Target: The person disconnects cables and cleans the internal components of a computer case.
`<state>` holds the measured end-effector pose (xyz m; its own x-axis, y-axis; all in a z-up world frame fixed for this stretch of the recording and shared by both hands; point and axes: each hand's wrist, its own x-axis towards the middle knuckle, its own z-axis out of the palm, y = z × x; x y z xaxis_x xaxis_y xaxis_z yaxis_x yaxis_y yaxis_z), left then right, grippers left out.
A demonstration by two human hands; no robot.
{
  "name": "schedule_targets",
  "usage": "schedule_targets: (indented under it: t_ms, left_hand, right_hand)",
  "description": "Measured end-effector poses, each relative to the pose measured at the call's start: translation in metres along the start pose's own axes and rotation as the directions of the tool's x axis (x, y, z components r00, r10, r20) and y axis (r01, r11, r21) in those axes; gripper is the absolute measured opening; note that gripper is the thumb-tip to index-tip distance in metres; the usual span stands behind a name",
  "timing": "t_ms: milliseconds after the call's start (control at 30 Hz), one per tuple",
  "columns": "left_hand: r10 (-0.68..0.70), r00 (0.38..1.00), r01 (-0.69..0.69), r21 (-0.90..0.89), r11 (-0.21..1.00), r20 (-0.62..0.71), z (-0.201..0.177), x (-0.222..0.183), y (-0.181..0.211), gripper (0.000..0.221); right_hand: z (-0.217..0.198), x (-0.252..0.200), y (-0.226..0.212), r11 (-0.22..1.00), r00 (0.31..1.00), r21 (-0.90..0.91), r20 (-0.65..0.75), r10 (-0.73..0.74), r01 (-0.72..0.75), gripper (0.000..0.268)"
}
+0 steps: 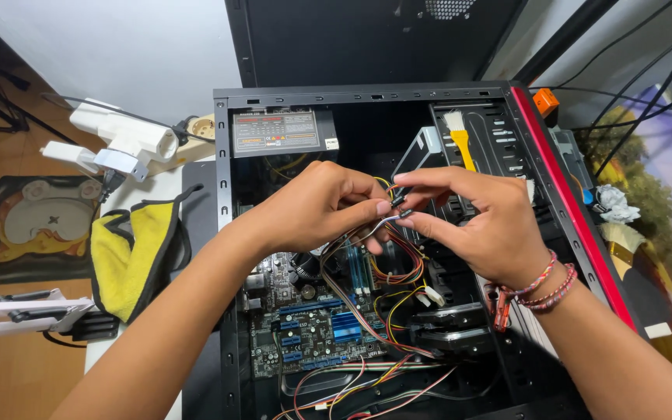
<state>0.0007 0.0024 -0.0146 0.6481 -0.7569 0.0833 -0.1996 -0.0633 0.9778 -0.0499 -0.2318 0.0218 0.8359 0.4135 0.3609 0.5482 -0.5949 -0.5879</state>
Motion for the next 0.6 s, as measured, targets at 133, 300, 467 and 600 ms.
schedule_targets:
  t_ms: [133, 300, 467, 600]
  left_hand:
    - [0.000, 1.000, 0.001, 0.035, 0.999, -0.010, 0.0008, 0.0000, 0.0026, 0.026]
    - [-0.062, 0.998, 0.062, 0.019, 0.998, -0.027, 0.0014, 0.0009, 0.0037, 0.025]
    - [-0.030, 0.998, 0.033, 0.054, 0.998, -0.046, 0.0011, 0.0011, 0.0032, 0.023]
    - [-0.014, 0.996, 0.024, 0.125, 0.992, -0.083, 0.0018, 0.0006, 0.0025, 0.022]
  right_hand:
    - [0.0019, -0.0005, 0.0012, 0.999, 1.000, 0.042, 0.007, 0.027, -0.027, 0.037]
    - [0.0012, -0.0005, 0.0003, 0.999, 1.000, 0.045, 0.007, 0.013, -0.013, 0.038]
    - [-0.0004, 0.0001, -0.0023, 0.999, 1.000, 0.053, -0.003, -0.012, 0.012, 0.037]
    - [-0.0007, -0.0006, -0.0047, 0.999, 1.000, 0.030, -0.013, -0.021, 0.022, 0.036]
